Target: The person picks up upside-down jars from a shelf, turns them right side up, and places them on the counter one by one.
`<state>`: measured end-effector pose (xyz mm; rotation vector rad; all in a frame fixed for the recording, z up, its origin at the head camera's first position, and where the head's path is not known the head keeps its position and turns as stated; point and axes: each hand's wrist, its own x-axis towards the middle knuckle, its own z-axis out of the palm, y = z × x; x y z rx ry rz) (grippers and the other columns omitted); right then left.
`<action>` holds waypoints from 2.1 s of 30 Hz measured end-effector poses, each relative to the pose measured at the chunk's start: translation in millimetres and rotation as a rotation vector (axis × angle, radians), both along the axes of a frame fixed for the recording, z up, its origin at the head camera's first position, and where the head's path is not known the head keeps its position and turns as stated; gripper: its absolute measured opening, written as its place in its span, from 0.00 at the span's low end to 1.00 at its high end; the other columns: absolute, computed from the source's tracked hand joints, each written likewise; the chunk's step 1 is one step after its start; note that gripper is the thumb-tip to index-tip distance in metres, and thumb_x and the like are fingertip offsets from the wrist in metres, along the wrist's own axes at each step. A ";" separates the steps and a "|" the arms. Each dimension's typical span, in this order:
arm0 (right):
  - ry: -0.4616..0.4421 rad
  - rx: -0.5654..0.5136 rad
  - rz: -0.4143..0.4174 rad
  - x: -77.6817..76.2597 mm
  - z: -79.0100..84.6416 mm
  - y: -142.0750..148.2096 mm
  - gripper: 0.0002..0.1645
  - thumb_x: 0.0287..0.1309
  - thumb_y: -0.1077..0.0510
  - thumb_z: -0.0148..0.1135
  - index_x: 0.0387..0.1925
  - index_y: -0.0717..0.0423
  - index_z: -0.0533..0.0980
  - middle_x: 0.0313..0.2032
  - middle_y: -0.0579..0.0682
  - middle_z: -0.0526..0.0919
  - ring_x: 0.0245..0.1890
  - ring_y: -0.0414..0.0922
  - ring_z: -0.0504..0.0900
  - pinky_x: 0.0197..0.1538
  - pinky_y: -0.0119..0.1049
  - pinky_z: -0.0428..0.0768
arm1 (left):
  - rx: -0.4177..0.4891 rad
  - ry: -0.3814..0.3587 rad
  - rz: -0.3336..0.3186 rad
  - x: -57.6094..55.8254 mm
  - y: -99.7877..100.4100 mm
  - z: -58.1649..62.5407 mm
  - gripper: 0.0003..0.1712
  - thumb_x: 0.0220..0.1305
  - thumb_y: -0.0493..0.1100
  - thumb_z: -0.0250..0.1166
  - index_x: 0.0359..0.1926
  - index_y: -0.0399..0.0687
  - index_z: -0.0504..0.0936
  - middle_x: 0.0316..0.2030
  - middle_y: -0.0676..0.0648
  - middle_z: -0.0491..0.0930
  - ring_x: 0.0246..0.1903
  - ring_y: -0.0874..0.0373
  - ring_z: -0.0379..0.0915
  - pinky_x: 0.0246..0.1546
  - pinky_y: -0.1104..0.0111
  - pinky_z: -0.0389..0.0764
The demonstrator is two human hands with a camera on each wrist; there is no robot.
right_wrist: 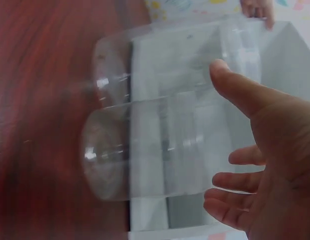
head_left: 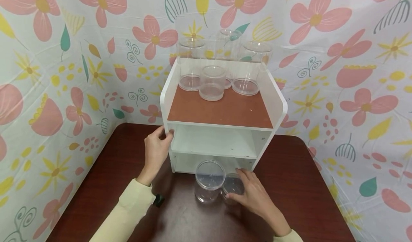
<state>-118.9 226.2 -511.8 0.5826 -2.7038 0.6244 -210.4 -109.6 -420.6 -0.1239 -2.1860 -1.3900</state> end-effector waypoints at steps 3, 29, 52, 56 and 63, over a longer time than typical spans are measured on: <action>-0.048 -0.043 -0.029 4.6 16.5 -0.3 0.53 0.47 0.41 0.83 0.67 0.67 0.72 0.59 0.62 0.78 0.57 0.58 0.78 0.54 0.56 0.80 | 0.001 -0.006 -0.004 1.1 0.6 0.0 0.09 0.71 0.41 0.66 0.46 0.43 0.89 0.28 0.47 0.86 0.21 0.55 0.73 0.21 0.67 0.69; 0.018 -0.657 -0.038 15.1 169.3 0.0 0.29 0.64 0.68 0.68 0.66 0.59 0.75 0.56 0.48 0.83 0.48 0.39 0.84 0.52 0.25 0.79 | -0.007 0.003 -0.023 2.3 0.0 1.9 0.11 0.71 0.41 0.67 0.49 0.41 0.89 0.30 0.46 0.87 0.22 0.55 0.75 0.20 0.68 0.70; -0.041 -0.715 -0.081 -62.3 236.5 -38.0 0.38 0.68 0.51 0.69 0.72 0.65 0.67 0.61 0.55 0.78 0.60 0.49 0.79 0.64 0.42 0.75 | -0.005 0.016 -0.020 1.5 -0.6 2.2 0.11 0.71 0.41 0.67 0.48 0.41 0.89 0.29 0.44 0.87 0.22 0.54 0.73 0.20 0.70 0.68; -0.070 -0.707 -0.095 -79.9 242.1 -41.8 0.41 0.67 0.49 0.69 0.72 0.65 0.66 0.62 0.57 0.78 0.60 0.50 0.80 0.63 0.43 0.77 | -0.003 0.019 -0.021 0.7 0.1 2.2 0.10 0.71 0.41 0.67 0.47 0.41 0.89 0.29 0.43 0.86 0.22 0.54 0.72 0.20 0.70 0.67; -0.132 -0.674 -0.103 -103.1 251.2 -50.3 0.45 0.64 0.46 0.71 0.73 0.64 0.66 0.65 0.57 0.76 0.63 0.53 0.77 0.66 0.46 0.74 | -0.003 0.018 -0.018 1.3 0.7 2.4 0.12 0.71 0.41 0.68 0.49 0.39 0.89 0.31 0.44 0.88 0.23 0.54 0.74 0.20 0.70 0.69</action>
